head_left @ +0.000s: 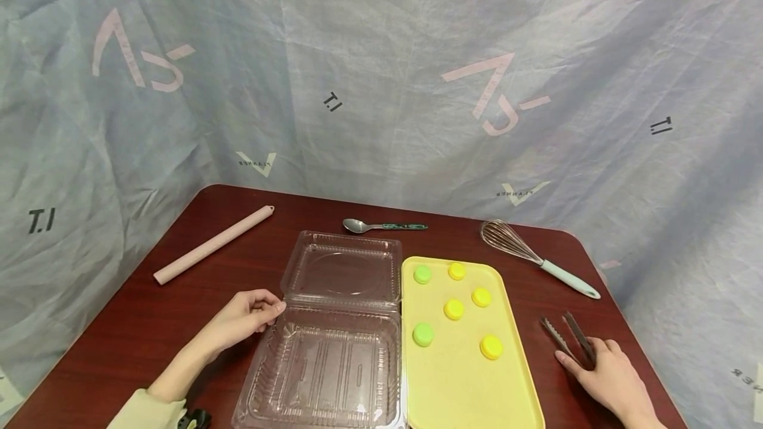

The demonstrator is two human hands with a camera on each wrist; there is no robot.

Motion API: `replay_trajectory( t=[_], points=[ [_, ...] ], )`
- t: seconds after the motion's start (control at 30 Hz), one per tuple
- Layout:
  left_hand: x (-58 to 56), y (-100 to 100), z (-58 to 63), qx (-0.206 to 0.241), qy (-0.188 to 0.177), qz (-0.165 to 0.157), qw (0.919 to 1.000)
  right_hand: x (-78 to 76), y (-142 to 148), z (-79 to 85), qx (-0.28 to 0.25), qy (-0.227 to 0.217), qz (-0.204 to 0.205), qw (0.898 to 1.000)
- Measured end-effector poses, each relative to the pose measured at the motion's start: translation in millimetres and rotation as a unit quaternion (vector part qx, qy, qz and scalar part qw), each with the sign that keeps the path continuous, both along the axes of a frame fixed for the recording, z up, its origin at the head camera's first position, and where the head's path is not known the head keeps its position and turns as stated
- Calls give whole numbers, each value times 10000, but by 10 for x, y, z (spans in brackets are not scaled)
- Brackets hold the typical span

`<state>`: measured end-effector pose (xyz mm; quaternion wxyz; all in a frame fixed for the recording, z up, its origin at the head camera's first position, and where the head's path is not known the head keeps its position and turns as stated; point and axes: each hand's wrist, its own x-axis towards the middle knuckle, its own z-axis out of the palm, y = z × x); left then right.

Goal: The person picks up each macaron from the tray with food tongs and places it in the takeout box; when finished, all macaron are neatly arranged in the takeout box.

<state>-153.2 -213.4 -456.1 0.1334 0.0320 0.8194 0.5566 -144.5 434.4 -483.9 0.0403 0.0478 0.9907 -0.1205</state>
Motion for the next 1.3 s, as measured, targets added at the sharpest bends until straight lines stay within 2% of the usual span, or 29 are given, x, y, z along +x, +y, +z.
replay_trajectory(
  t=[0.23,0.87,1.1,1.3],
  points=[
    [-5,-1,14,-48,151,-156,9998,-5,2,-2,-97,148,76,9998],
    [-19,-7,-6,-14,99,-252,9996,-9,-9,-16,-277,445,75,9986],
    [-21,-17,-15,-38,68,-279,9996,-56,-7,35,-398,386,-16,9985],
    [-24,-10,-8,2,84,-252,9996,-82,-29,98,-395,569,69,9976]
  ],
)
